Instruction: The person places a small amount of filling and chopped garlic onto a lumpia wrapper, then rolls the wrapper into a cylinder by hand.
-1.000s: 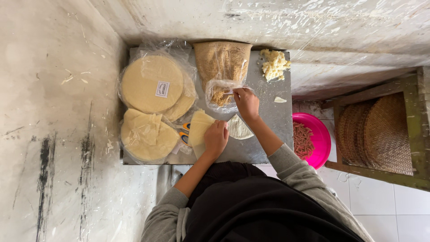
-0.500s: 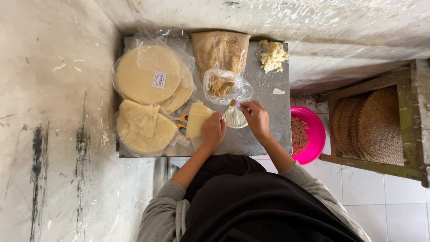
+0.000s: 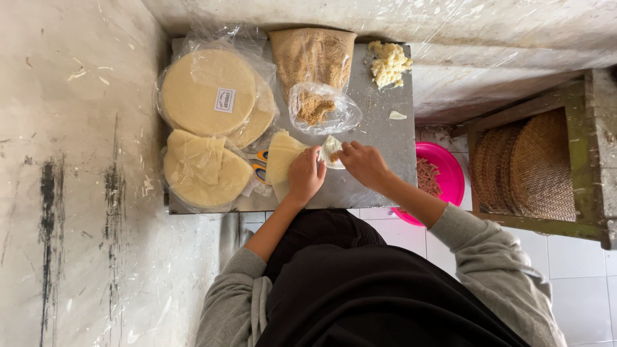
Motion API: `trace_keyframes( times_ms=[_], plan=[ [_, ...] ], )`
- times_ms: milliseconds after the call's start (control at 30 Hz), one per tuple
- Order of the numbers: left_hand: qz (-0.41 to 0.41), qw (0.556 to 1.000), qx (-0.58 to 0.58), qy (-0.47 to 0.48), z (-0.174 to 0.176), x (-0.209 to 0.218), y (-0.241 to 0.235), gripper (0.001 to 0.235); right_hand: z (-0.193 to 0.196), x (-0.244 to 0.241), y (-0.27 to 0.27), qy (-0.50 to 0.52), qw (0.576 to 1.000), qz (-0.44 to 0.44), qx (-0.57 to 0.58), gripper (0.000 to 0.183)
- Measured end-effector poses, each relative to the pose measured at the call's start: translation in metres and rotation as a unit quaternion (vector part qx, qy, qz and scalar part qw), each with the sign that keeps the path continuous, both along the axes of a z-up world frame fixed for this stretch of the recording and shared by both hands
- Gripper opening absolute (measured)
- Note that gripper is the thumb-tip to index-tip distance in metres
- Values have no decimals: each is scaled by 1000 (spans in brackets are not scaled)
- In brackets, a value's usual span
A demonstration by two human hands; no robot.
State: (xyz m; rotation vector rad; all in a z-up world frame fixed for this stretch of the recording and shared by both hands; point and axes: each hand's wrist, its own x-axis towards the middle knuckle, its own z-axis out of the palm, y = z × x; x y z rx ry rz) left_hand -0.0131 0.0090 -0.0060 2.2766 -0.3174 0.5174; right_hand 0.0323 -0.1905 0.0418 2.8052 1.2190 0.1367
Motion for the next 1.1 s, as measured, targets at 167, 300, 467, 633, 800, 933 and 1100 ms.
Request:
trace_keyframes(
  times_ms=[167, 300, 467, 633, 800, 933, 1100],
  plan=[
    [-4, 1000, 14, -10, 1, 0, 0, 43, 4, 1, 0, -39, 998, 8, -54, 27],
    [-8, 1000, -11, 2, -1, -1, 0, 44, 8, 10, -30, 29, 994, -98, 47, 26],
    [-54, 997, -46, 22, 10, -1, 2, 47, 25, 7, -43, 116, 943, -273, 148, 36],
    [-65, 996, -23, 64, 15, -2, 5, 39, -16, -23, -22, 184, 890, -355, 220, 40],
    [-79, 995, -13, 68, 12, 0, 7, 31, -54, -32, -16, 134, 872, -262, 392, 21],
    [-82, 993, -22, 78, 11, 1, 7, 26, -44, -36, 5, 125, 858, -193, 460, 19],
    [-83, 993, -33, 75, 12, 1, 8, 27, -25, -31, 18, 150, 881, -176, 414, 16]
  ],
)
